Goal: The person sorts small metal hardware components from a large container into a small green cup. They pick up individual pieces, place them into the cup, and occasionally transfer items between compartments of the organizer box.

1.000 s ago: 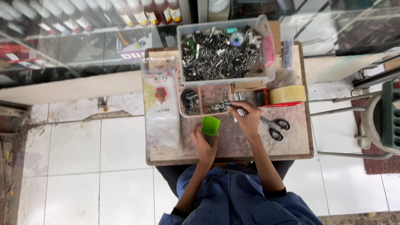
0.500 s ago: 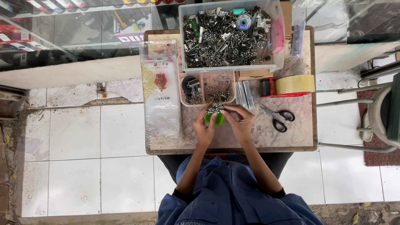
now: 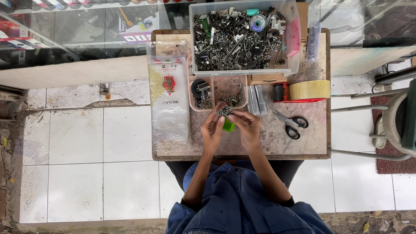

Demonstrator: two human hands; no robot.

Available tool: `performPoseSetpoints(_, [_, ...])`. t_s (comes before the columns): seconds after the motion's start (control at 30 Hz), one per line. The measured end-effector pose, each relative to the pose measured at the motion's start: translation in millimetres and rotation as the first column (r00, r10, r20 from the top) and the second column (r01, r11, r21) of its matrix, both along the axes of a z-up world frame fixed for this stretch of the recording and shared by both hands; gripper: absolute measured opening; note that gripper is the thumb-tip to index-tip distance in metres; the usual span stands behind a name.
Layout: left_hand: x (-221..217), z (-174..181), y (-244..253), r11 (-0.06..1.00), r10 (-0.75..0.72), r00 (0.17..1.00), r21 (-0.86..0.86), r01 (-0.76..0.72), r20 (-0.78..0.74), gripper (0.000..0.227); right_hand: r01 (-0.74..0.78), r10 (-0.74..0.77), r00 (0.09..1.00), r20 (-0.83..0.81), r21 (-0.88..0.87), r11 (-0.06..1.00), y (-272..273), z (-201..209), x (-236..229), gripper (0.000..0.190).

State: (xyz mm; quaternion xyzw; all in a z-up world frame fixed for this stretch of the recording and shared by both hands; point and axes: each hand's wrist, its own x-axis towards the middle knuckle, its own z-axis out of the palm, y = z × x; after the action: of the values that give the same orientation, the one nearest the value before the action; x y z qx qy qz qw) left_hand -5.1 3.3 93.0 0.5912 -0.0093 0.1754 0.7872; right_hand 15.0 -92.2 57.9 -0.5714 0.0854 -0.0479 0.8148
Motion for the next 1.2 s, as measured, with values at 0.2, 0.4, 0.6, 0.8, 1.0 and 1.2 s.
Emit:
performPoseSetpoints(0.2, [-3.8, -137.4, 11.2, 0.996, 0.091, 0.995, -0.01, -0.091, -0.03, 0.019, -0.007, 0.006, 1.0, -0.011, -0.078, 0.997, 2.6, 10.7, -9.3, 0.023])
performPoseSetpoints(0.4, [-5.4, -39.4, 7.4, 0.995, 0.08, 0.997, -0.057, -0.081, -0.011, 0.019, -0.044, 0.043, 0.999, -0.014, -0.1, 0.994, -1.4, 15.8, -9.3, 0.023])
performPoseSetpoints(0.6, [2.8, -118.9, 6.0, 0.972, 0.075, 0.99, -0.214, -0.1, -0.123, 0.019, -0.048, 0.049, 0.997, -0.055, 0.015, 0.999, -2.4, 11.7, -8.4, 0.019])
performPoseSetpoints(0.8, [6.1, -165.3, -1.1, 0.853, 0.034, 0.974, -0.501, -0.146, -0.225, 0.023, -0.07, 0.069, 0.998, -0.014, -0.117, 0.991, -1.4, 17.7, -6.3, 0.016])
performPoseSetpoints(1.0, [2.3, -149.0, -4.6, 0.775, -0.048, 0.944, -0.609, -0.171, -0.326, 0.019, 0.054, 0.128, 0.945, 0.3, -0.53, 0.847, -3.8, 35.8, -6.5, 0.018])
performPoseSetpoints(1.2, [-0.9, -120.9, -8.7, 0.79, -0.035, 0.941, -0.586, -0.18, -0.336, 0.016, 0.181, 0.154, 0.876, 0.458, -0.606, 0.775, -1.2, 22.1, -4.9, 0.018])
